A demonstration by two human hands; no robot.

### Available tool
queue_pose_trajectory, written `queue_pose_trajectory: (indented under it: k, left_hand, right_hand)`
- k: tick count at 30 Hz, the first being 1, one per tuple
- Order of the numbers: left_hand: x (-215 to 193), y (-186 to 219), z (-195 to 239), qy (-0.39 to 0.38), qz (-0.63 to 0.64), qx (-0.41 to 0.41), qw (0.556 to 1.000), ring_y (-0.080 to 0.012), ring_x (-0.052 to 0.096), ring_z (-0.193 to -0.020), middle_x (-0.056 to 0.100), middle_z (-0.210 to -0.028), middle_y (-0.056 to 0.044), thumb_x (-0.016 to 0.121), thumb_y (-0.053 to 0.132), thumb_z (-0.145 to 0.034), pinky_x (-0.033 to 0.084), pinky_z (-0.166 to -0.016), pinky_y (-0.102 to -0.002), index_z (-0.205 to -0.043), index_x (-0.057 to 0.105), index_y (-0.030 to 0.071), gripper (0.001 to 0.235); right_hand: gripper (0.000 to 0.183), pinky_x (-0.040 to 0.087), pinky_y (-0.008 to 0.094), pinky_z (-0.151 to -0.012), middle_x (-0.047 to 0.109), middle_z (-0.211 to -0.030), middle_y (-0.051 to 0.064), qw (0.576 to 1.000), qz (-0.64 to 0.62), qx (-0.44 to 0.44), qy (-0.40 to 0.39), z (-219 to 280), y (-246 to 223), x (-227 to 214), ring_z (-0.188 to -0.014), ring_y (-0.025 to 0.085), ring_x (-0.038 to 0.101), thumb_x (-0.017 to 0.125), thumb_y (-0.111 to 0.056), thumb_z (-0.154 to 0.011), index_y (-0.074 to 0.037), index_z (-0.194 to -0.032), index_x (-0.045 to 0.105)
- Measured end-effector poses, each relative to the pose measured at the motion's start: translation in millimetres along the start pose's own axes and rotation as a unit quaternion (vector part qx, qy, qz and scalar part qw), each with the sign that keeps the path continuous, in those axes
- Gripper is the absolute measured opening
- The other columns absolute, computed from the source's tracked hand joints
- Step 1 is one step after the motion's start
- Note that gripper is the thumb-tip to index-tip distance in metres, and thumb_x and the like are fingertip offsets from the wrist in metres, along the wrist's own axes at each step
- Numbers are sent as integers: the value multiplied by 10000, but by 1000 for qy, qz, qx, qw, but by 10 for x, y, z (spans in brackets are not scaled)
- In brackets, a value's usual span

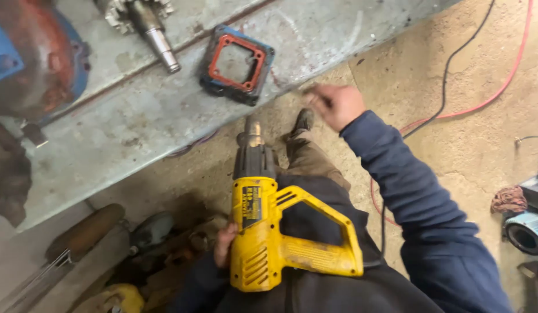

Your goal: Removing old gasket material from a metal flange using a heat gun and a knife.

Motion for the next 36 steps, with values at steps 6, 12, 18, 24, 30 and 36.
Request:
queue_pose_trajectory:
  k: [6, 12, 18, 24, 30, 36]
  left_hand:
    - [-163, -236, -217, 65, -5, -40, 997, -272, 684, -1098, 705, -1226, -149, 532, 367, -884, 536, -969, -406, -1303, 610, 29, 544]
    - [104, -512, -541, 113, -61, -22, 992, -300, 711, -1039, 725, -1180, -188, 583, 321, -916, 556, -938, -432, -1258, 605, -77, 525]
    - [865, -680, -731, 130, 1, -9, 991, -312, 694, -1073, 707, -1215, -200, 586, 339, -898, 537, -952, -441, -1271, 613, -50, 540]
    - [879, -1123, -807, 102, 85, 18, 991, -344, 659, -1140, 679, -1270, -205, 605, 311, -936, 511, -1007, -480, -1249, 569, -33, 466]
    - [1324, -1209, -993, 118, 53, 50, 990, -332, 652, -1148, 656, -1296, -211, 584, 311, -920, 491, -1015, -470, -1348, 568, -31, 548]
    - [1579, -1270, -1034, 118, 37, 46, 991, -340, 642, -1177, 660, -1306, -207, 567, 339, -917, 485, -1033, -475, -1372, 530, -42, 595]
  right_hand:
    - [311, 454, 283, -668, 584, -835, 17, 869, -282, 298, 276, 676, 2214, 306, -731, 119, 521, 529, -302, -1094, -97, -1209, 732]
    - [277, 499, 251, -734, 663, -885, -24, 865, -249, 204, 386, 640, 3319, 452, -795, 65, 566, 577, -310, -1120, -57, -1082, 683]
    - [263, 355, 273, -515, 543, -723, -25, 755, -534, 293, 242, 457, 3318, 929, -577, 89, 450, 582, -322, -1060, -69, -995, 613]
    - [293, 368, 260, -500, 539, -680, -39, 784, -485, 351, 166, 1314, 3621, 1388, -564, 71, 461, 572, -329, -1065, -52, -998, 641]
    - [314, 307, 230, -527, 463, -701, -67, 780, -554, 228, 184, 1141, 3448, 497, -589, 32, 387, 511, -339, -1135, -62, -1107, 656]
    - [400, 333, 242, -467, 581, -760, -40, 810, -532, 209, 134, 317, 3297, -299, -516, 55, 432, 495, -385, -1078, -41, -1121, 694]
Point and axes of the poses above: each hand's wrist, its own z-axis away from the middle knuckle, its own x-axis out of the palm, y = z × x, the point moved 5 cm from there along -z, towards the middle knuckle
